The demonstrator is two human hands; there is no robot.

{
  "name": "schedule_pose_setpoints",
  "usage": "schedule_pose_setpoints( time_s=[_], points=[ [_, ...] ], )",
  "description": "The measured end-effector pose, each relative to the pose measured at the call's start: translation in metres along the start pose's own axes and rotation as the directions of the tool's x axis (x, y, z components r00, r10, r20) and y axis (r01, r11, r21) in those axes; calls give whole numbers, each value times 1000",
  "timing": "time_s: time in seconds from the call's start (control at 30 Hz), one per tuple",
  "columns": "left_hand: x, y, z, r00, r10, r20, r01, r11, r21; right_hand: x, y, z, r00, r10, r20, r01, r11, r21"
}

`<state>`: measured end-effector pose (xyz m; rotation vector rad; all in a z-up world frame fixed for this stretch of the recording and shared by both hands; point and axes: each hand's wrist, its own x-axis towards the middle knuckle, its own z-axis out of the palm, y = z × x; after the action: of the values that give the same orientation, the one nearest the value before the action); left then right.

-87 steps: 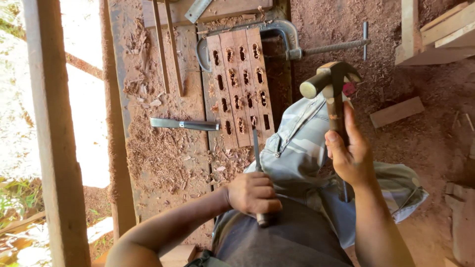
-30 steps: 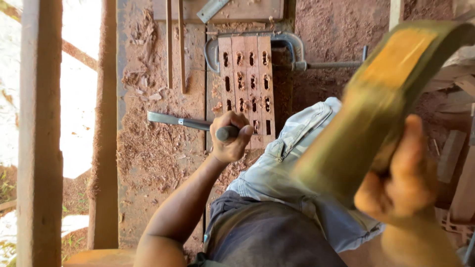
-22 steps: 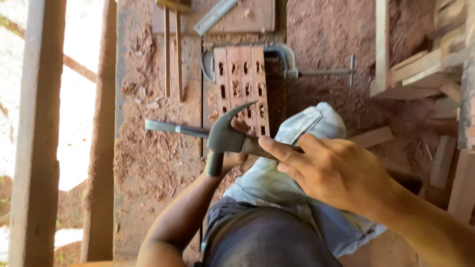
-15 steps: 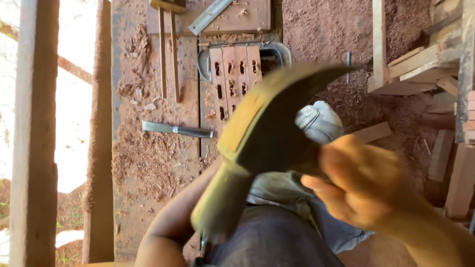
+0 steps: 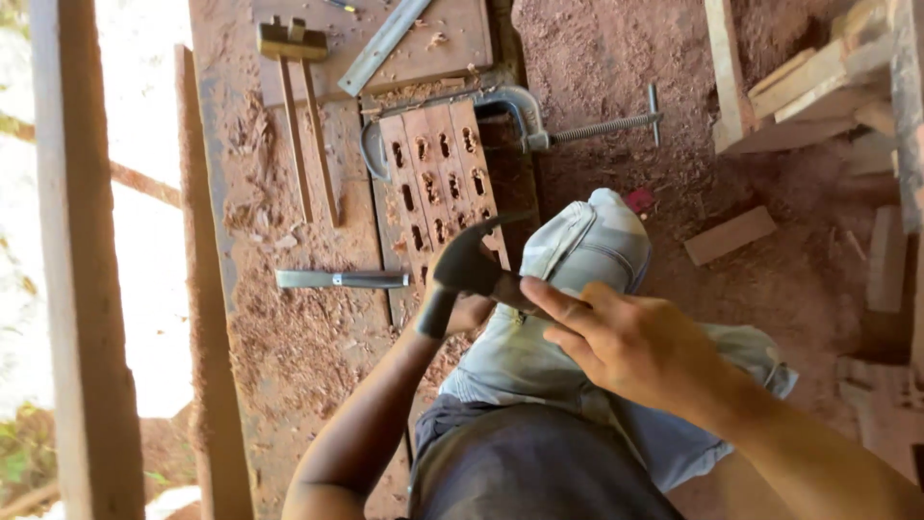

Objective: Using a hammer and chisel to carve mortises into a wooden block clamped to a workbench.

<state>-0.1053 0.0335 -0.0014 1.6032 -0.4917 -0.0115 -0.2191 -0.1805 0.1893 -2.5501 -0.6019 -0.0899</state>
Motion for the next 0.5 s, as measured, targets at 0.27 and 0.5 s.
schedule_pose_setpoints(
  time_s=[0.27,0.5],
  points=[
    [79,-62,-8,776,-606,-173,561,790,-249,-11,49,39,960,259,-106,-248,963,105],
    [-88,-100,6,983,57,177,-150,805,574,-33,87,89,869,364,-335,-312,929,201]
  ],
)
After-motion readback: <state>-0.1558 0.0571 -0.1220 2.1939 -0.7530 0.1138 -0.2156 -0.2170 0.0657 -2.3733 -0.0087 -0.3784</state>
